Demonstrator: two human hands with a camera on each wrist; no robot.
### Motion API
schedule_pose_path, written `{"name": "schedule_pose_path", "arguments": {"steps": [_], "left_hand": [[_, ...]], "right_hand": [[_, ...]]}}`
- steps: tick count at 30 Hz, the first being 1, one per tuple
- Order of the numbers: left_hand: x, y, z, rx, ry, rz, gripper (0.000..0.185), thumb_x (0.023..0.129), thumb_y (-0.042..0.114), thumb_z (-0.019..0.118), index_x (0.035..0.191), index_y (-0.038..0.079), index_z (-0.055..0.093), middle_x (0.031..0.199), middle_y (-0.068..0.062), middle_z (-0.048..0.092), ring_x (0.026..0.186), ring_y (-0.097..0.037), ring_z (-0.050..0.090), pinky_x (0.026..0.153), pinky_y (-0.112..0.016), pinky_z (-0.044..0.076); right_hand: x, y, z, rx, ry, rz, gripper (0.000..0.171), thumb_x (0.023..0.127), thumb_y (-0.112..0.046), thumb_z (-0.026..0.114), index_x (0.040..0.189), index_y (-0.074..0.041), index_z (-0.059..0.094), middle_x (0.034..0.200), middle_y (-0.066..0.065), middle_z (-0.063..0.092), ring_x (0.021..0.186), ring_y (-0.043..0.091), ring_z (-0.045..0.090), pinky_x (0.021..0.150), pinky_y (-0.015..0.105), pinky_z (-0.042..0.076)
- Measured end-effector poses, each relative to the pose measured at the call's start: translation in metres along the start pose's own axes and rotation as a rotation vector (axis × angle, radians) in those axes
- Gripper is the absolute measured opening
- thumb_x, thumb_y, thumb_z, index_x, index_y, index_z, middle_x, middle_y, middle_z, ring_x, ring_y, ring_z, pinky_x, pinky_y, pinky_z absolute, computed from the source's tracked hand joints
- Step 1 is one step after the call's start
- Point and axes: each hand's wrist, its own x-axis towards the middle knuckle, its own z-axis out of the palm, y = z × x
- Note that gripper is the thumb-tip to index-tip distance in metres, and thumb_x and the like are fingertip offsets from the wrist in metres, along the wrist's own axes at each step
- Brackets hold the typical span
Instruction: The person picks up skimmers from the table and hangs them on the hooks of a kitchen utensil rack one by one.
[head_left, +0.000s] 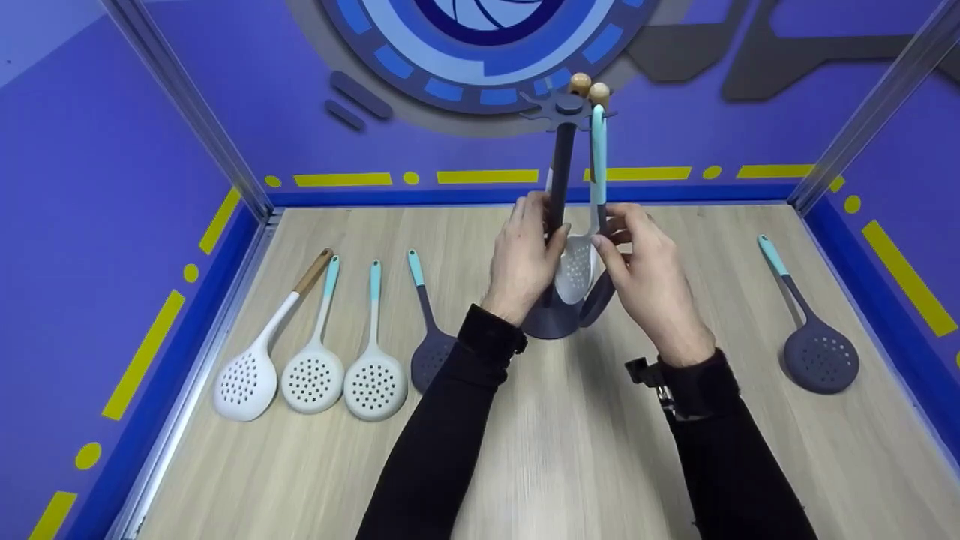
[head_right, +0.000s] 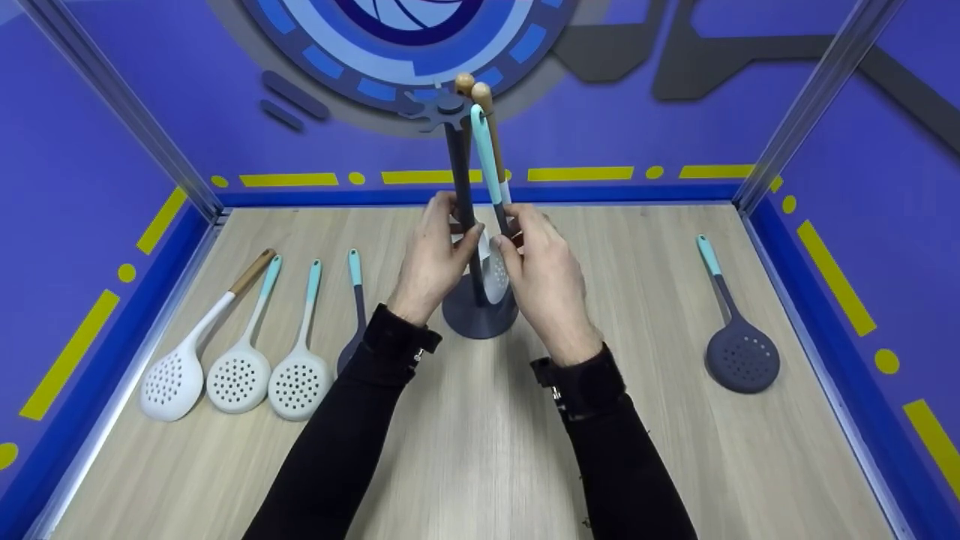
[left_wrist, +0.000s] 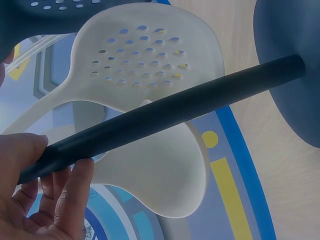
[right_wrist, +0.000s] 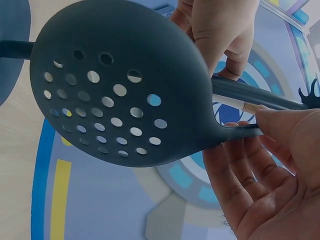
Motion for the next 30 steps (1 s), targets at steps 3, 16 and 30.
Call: {"name": "schedule_pose_path", "arguments": {"steps": [3, 16, 30], "left_hand": [[-0.0001, 0.0004, 0.0002, 0.001, -0.001, -0.004, 0.041, 0.102, 0.027, 0.068, 0.138, 0.011, 0.054, 0.110, -0.004, 0.062, 0.092, -0.016, 0.063, 0.078, -0.029, 0.055], [0.0000, 0.0010, -0.0010, 0.014, -0.012, -0.023, 0.041, 0.102, 0.028, 0.068, 0.137, 0.012, 0.054, 0.112, -0.003, 0.062, 0.096, -0.016, 0.063, 0.081, -0.033, 0.056], [-0.0003, 0.0004, -0.0005, 0.007, -0.006, -0.008, 0.039, 0.102, 0.027, 0.067, 0.136, 0.011, 0.054, 0.113, -0.004, 0.063, 0.098, -0.017, 0.065, 0.082, -0.031, 0.057]], "right_hand": [[0.0004, 0.0012, 0.0017, 0.018, -0.004, 0.004, 0.036, 0.104, -0.018, 0.065, 0.139, -0.012, 0.057, 0.116, 0.006, 0.068, 0.105, 0.021, 0.071, 0.083, 0.039, 0.064], [-0.0006, 0.0003, 0.0050, -0.003, -0.015, 0.005, 0.038, 0.105, -0.018, 0.064, 0.141, -0.013, 0.055, 0.117, 0.007, 0.068, 0.106, 0.021, 0.071, 0.084, 0.040, 0.064], [-0.0008, 0.0009, 0.0030, -0.027, -0.035, 0.015, 0.041, 0.106, -0.019, 0.062, 0.144, -0.011, 0.053, 0.118, 0.009, 0.066, 0.109, 0.025, 0.071, 0.086, 0.044, 0.063]]}}
